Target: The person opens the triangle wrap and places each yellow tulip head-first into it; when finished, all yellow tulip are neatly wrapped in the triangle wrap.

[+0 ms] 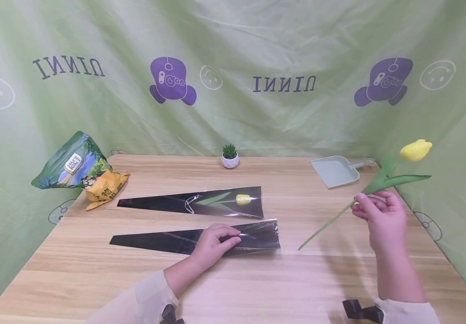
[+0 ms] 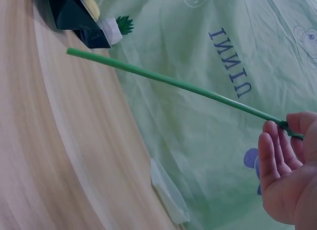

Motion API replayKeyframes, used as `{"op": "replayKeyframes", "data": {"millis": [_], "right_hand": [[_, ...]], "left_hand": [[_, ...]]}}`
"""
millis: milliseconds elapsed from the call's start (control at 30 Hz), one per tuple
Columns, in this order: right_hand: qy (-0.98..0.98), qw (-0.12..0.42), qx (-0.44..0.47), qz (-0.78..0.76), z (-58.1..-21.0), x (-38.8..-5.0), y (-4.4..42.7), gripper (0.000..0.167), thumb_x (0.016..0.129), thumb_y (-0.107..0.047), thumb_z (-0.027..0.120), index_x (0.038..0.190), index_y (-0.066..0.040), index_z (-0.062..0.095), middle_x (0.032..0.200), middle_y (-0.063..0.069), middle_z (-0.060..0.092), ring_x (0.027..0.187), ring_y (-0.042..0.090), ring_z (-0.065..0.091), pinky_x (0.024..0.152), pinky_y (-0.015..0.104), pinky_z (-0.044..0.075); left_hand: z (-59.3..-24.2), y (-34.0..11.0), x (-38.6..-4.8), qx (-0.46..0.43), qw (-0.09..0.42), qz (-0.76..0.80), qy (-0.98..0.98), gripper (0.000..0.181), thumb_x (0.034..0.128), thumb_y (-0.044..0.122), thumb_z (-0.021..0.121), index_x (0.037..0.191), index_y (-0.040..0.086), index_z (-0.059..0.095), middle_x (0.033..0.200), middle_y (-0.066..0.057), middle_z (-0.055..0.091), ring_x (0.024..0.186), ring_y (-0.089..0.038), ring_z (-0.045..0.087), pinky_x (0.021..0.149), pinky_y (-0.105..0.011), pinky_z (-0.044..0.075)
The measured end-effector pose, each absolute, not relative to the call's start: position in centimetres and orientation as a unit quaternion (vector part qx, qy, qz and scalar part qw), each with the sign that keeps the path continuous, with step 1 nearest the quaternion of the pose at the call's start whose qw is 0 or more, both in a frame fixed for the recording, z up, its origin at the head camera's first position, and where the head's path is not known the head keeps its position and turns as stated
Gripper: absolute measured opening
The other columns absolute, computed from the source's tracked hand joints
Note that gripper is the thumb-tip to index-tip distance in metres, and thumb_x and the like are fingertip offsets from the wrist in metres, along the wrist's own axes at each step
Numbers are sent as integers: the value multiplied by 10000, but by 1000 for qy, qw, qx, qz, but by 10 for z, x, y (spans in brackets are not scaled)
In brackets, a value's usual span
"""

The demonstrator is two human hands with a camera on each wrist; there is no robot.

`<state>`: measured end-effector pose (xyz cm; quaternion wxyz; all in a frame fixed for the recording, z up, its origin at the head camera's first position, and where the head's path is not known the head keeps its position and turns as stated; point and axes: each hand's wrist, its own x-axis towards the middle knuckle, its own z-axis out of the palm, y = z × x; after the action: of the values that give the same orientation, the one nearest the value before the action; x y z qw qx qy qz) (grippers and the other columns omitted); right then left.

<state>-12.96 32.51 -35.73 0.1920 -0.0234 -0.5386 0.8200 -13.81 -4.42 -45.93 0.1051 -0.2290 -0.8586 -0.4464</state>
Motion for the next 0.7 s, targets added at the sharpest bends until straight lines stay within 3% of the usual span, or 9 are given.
{"op": "replayKeyframes", "data": {"millis": [367,700], "right_hand": [[-412,241,-103,873,-362,-131,318,309,859,127,643,1060,-55,495,743,101,698,555,225,705,543,305,601],[-457,191,-186,848,-382,-129,281,338,877,2,692,1079,-89,437,749,29,692,612,141,704,605,261,608]], "left_hand": [[-460,-44,-138,-234,109,-441,-860,169,850,232,757,989,140,783,1003,-10,761,996,-171,673,917,-300,521],[-459,-44,-137,-232,111,-430,-866,165,854,236,755,987,143,782,1007,-12,758,1003,-174,671,924,-308,522]]}}
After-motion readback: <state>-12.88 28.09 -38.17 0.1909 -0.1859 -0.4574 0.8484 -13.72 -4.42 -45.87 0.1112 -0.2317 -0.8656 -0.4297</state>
